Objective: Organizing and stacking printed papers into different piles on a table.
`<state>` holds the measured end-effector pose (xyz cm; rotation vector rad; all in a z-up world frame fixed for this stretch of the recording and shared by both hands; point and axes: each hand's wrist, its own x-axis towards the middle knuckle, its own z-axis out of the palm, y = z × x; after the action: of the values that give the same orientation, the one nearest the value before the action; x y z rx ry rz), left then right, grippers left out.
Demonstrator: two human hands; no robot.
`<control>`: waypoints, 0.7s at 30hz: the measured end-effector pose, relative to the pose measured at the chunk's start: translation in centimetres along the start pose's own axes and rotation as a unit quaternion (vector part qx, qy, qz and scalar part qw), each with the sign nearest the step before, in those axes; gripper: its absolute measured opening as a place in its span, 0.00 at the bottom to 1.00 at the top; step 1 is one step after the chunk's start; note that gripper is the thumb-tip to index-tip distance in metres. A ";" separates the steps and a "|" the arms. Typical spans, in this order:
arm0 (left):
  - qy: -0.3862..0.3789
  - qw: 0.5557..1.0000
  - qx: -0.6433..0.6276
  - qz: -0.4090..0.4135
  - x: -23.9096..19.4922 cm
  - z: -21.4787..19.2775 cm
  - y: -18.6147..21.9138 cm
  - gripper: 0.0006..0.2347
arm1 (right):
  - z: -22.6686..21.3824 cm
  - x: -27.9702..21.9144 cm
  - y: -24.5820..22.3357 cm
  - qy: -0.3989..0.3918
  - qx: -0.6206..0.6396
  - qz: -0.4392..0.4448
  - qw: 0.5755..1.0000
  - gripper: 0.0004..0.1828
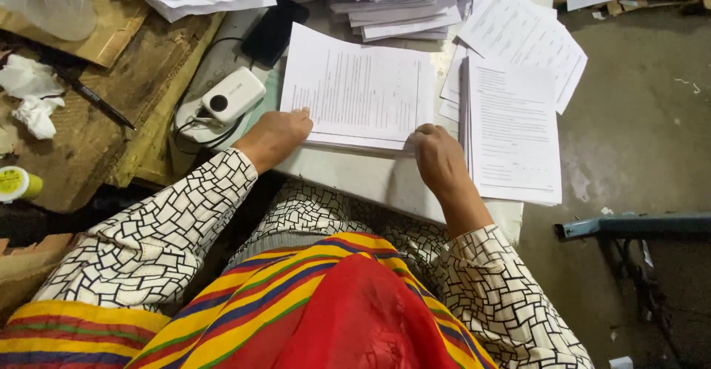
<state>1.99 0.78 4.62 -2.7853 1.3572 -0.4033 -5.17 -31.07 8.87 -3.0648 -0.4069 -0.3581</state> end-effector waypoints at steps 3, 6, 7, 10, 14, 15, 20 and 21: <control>0.009 1.000 0.015 0.007 0.2 -0.1 0.5 0.04 | 2.6 0.5 0.4 -0.022 -0.003 -0.033 0.999 0.06; 0.018 1.000 0.010 0.013 0.1 1.2 -0.1 0.04 | 4.1 0.6 1.3 -0.034 -0.044 -0.038 0.998 0.06; 0.017 1.000 0.010 0.016 0.1 1.2 -0.1 0.04 | 4.0 0.6 1.4 -0.034 -0.043 -0.035 0.998 0.06; 0.037 0.999 0.033 0.019 0.1 0.9 0.1 0.03 | 4.0 0.2 2.0 -0.054 -0.075 -0.048 0.995 0.06; 0.158 0.982 0.106 -0.004 -0.1 0.2 0.4 0.03 | 3.6 -0.6 2.6 0.025 -0.077 -0.096 0.992 0.04; 0.181 0.978 0.101 -0.007 -0.5 0.0 0.8 0.02 | 3.4 -1.2 2.3 0.040 -0.068 -0.097 0.992 0.04; 0.194 0.977 0.089 -0.019 -0.9 -1.1 2.6 0.03 | 4.3 -2.3 1.7 0.062 -0.083 -0.110 0.989 0.03; 0.189 0.978 0.089 -0.020 -1.0 -1.3 2.9 0.04 | 4.8 -2.4 1.6 0.071 -0.089 -0.106 0.988 0.04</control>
<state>-1.12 -0.13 5.28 -2.6812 1.2429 -1.0453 -5.99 -32.94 3.66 -3.1450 -0.7357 -0.6514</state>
